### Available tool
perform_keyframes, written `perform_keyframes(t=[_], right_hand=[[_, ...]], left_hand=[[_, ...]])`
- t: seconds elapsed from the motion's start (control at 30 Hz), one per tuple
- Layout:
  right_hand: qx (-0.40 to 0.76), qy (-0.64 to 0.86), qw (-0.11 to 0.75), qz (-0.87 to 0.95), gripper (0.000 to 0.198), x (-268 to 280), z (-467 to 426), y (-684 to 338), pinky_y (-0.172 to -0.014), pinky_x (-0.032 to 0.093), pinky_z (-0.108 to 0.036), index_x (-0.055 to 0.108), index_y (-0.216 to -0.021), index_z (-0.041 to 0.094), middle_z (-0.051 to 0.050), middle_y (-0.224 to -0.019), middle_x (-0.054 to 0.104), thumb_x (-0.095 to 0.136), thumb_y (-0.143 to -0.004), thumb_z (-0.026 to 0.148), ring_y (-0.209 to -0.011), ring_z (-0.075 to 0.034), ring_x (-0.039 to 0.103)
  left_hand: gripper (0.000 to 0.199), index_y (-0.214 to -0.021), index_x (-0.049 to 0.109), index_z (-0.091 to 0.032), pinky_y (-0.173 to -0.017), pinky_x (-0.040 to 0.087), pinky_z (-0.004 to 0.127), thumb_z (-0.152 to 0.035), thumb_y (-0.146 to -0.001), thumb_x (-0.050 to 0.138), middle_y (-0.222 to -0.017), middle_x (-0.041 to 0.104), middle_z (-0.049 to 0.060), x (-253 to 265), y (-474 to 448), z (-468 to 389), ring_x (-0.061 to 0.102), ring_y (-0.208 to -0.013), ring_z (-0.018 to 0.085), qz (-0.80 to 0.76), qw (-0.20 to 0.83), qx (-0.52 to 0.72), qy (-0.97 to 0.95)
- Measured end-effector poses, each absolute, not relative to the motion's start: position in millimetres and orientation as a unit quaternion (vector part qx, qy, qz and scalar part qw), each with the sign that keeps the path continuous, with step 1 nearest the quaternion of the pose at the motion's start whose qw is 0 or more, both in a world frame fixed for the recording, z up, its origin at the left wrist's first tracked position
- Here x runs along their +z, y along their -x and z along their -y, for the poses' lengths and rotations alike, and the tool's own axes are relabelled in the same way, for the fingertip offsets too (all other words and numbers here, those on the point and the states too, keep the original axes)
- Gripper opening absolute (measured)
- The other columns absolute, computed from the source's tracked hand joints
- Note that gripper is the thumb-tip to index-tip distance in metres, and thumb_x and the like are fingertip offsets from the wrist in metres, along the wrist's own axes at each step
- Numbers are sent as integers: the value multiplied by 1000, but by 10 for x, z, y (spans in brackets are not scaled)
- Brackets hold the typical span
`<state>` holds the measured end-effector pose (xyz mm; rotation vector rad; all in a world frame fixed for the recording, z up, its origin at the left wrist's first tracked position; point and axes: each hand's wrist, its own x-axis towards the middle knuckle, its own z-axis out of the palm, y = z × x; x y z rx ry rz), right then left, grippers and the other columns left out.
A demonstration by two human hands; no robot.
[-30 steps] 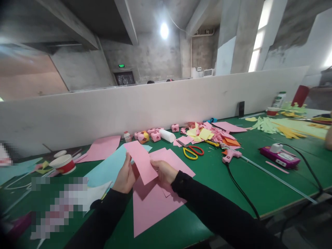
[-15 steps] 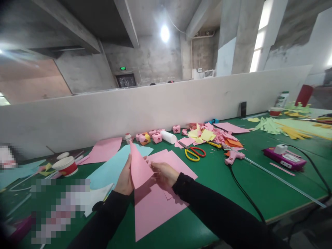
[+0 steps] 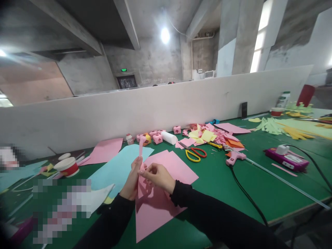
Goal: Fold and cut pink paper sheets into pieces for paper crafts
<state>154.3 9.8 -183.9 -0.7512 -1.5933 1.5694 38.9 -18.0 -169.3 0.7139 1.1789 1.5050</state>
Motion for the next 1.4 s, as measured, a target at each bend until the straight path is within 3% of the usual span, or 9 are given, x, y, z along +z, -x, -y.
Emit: perform_keyframes(t=[0.17,0.37,0.5,0.63,0.87,1.0,1.13,1.23,1.4], right_hand=[[558,286,389,675,39,-1884,-71,-1535,-53,45,-25,51,-71,19,0,-65,61,61,-79,57,-54,-13,59],[517,298,382,706,36,-1885,-104,-1555,-58,45,-25,58,-78,18,-4,-78,66,56,-83,53,-65,-14,61],[539,297,378,692,38,-1879,-98,-1548,-53,42,-24,59,-80,17,-4,-78,66,59,-81,55,-65,-14,60],[572,298,359,675,32,-1856,-89,-1563,-50,41,-23,58,-75,17,-1,-69,61,62,-79,49,-60,-13,58],[615,300,363,632,36,-1828,-139,-1587,-48,42,-22,55,-68,16,0,-62,58,67,-73,50,-51,-10,54],[613,306,382,620,43,-1833,-158,-1590,-46,40,-21,51,-64,17,3,-55,54,72,-66,54,-49,-9,50],[600,299,400,626,48,-1862,-176,-1591,-46,37,-21,50,-61,17,4,-53,51,74,-62,58,-48,-9,48],[616,296,393,616,50,-1872,-180,-1594,-46,37,-22,49,-61,17,4,-52,51,73,-60,62,-46,-8,46],[621,312,414,587,49,-1833,-194,-1643,-49,33,-23,48,-63,18,6,-54,45,67,-66,62,-49,-7,39]], left_hand=[[84,-136,29,-28,-55,50,24,-51,-69,74,-74,53,-4,-1604,-419,229,59,-54,11,-513,499,637,-286],[91,-139,21,-27,-55,49,24,-46,-69,77,-70,54,-5,-1616,-413,218,59,-53,12,-525,481,635,-298],[84,-137,24,-26,-55,47,22,-53,-73,71,-69,53,-5,-1678,-397,195,58,-54,12,-523,472,635,-315],[76,-136,26,-29,-56,49,24,-60,-77,62,-81,59,-1,-1707,-392,184,61,-59,13,-536,460,629,-324],[50,-123,41,-24,-62,53,24,-51,-84,58,-86,60,2,-1688,-451,187,64,-72,15,-476,486,674,-287],[57,-125,41,-24,-66,54,27,-45,-79,68,-89,62,3,-1660,-490,200,65,-72,15,-442,511,687,-268],[68,-130,35,-26,-66,55,29,-25,-74,75,-94,63,4,-1673,-485,195,66,-68,15,-464,512,673,-265],[56,-121,42,-22,-64,54,29,-21,-74,72,-88,65,4,-1702,-467,173,66,-67,16,-467,505,678,-260],[23,-89,55,-17,-67,52,25,-22,-72,70,-70,63,-3,-1692,-414,142,64,-66,14,-444,486,719,-221]])
